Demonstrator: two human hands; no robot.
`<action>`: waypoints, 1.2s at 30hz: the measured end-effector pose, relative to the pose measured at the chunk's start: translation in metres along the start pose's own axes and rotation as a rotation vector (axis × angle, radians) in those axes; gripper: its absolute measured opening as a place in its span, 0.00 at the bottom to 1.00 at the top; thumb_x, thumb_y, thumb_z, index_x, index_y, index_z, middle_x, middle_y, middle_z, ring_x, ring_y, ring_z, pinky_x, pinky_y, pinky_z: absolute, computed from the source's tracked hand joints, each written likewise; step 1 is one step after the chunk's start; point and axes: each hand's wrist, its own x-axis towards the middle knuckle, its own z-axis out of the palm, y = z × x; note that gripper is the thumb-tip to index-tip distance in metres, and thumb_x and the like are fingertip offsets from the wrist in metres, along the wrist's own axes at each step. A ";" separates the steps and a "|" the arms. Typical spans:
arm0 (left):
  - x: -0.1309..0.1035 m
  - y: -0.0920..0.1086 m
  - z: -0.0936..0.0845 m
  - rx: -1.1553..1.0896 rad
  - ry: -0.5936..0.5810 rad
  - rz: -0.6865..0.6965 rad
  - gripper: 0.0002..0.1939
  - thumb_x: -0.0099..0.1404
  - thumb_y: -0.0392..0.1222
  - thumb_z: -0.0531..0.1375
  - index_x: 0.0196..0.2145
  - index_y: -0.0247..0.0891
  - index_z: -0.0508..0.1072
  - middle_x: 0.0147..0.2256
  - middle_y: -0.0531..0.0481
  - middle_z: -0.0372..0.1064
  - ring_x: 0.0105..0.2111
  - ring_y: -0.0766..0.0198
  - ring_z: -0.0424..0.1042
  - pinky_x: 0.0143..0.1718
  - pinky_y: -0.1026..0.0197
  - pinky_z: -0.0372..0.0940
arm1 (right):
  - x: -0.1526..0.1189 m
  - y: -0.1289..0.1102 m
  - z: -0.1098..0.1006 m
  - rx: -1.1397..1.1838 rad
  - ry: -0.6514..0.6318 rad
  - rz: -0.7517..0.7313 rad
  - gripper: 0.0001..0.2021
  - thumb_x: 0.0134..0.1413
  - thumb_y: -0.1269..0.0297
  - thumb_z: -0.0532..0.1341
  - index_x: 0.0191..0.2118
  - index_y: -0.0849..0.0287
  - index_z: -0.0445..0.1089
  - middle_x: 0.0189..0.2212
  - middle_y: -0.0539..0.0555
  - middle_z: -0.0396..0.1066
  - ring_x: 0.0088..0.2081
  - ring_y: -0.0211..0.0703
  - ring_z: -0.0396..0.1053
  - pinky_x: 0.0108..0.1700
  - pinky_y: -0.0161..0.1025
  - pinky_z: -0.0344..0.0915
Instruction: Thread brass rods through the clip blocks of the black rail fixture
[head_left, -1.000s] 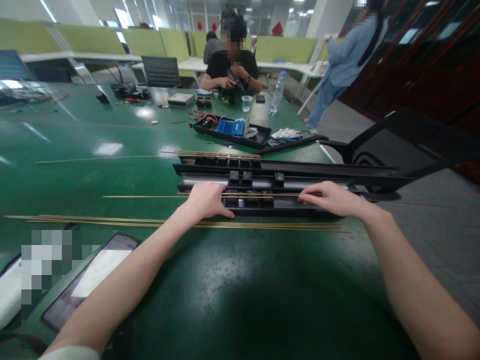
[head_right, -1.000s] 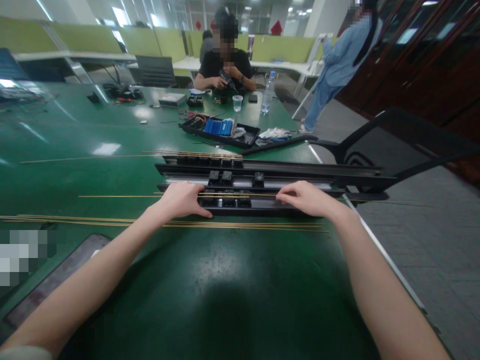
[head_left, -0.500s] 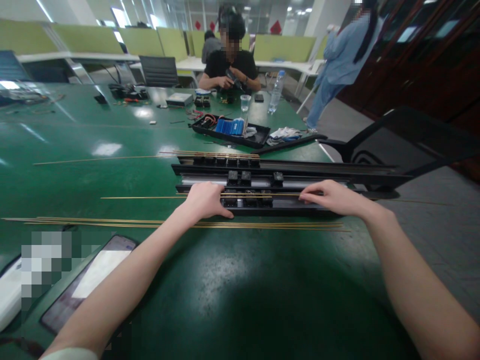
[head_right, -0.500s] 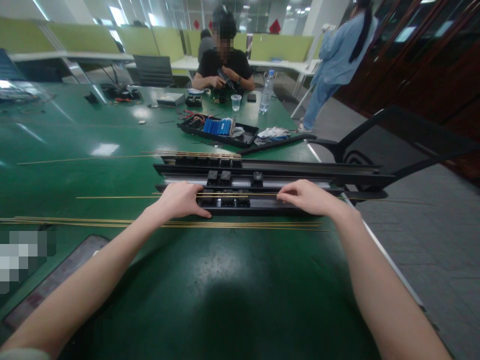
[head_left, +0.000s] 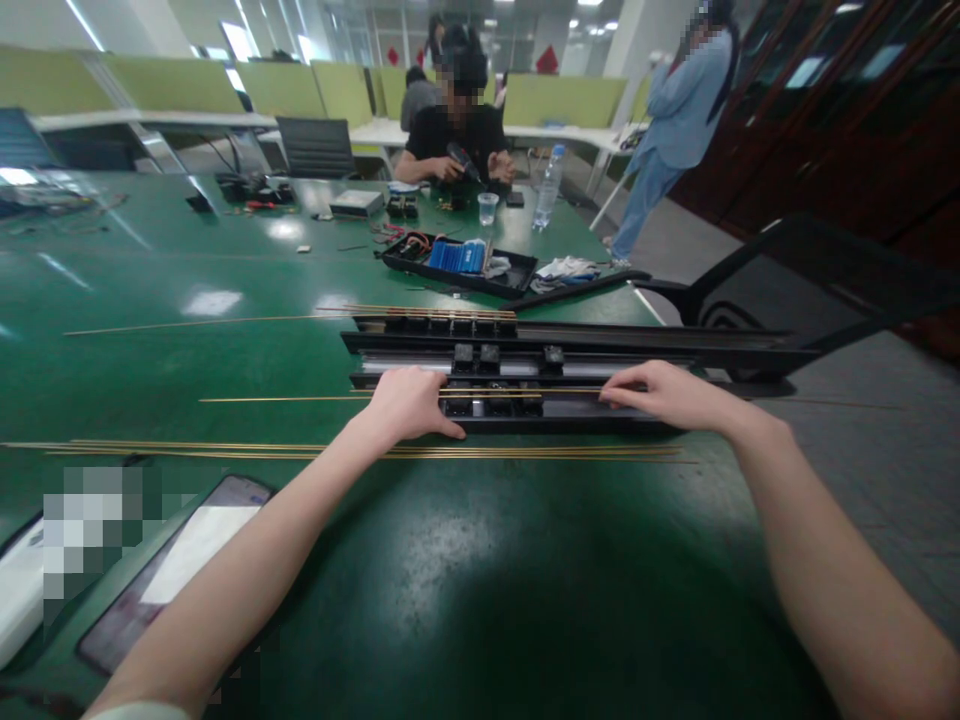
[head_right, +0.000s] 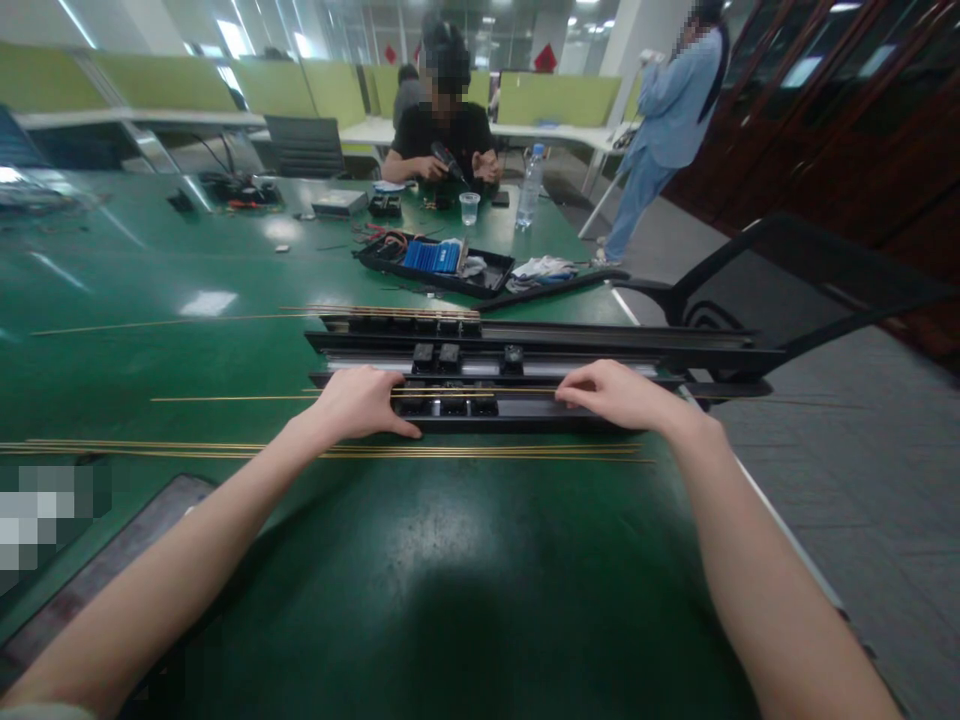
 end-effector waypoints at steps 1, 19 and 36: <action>0.000 0.000 0.000 -0.002 -0.001 -0.001 0.39 0.45 0.75 0.63 0.41 0.40 0.75 0.39 0.40 0.79 0.42 0.42 0.77 0.39 0.53 0.68 | 0.000 0.000 0.000 -0.001 0.001 0.002 0.20 0.60 0.45 0.57 0.38 0.55 0.80 0.36 0.52 0.81 0.39 0.52 0.76 0.42 0.43 0.66; 0.000 0.000 -0.001 0.005 -0.007 -0.003 0.39 0.45 0.76 0.63 0.41 0.39 0.75 0.39 0.40 0.79 0.41 0.43 0.77 0.39 0.53 0.68 | -0.003 0.006 -0.005 -0.009 -0.003 0.011 0.22 0.59 0.44 0.57 0.37 0.55 0.80 0.35 0.53 0.81 0.37 0.52 0.75 0.42 0.44 0.66; 0.000 0.001 -0.004 -0.003 -0.013 -0.004 0.39 0.45 0.76 0.63 0.41 0.40 0.75 0.40 0.39 0.79 0.42 0.42 0.77 0.39 0.53 0.68 | -0.003 0.017 -0.007 -0.009 0.003 0.028 0.23 0.57 0.42 0.57 0.37 0.55 0.81 0.34 0.53 0.81 0.37 0.53 0.75 0.42 0.45 0.67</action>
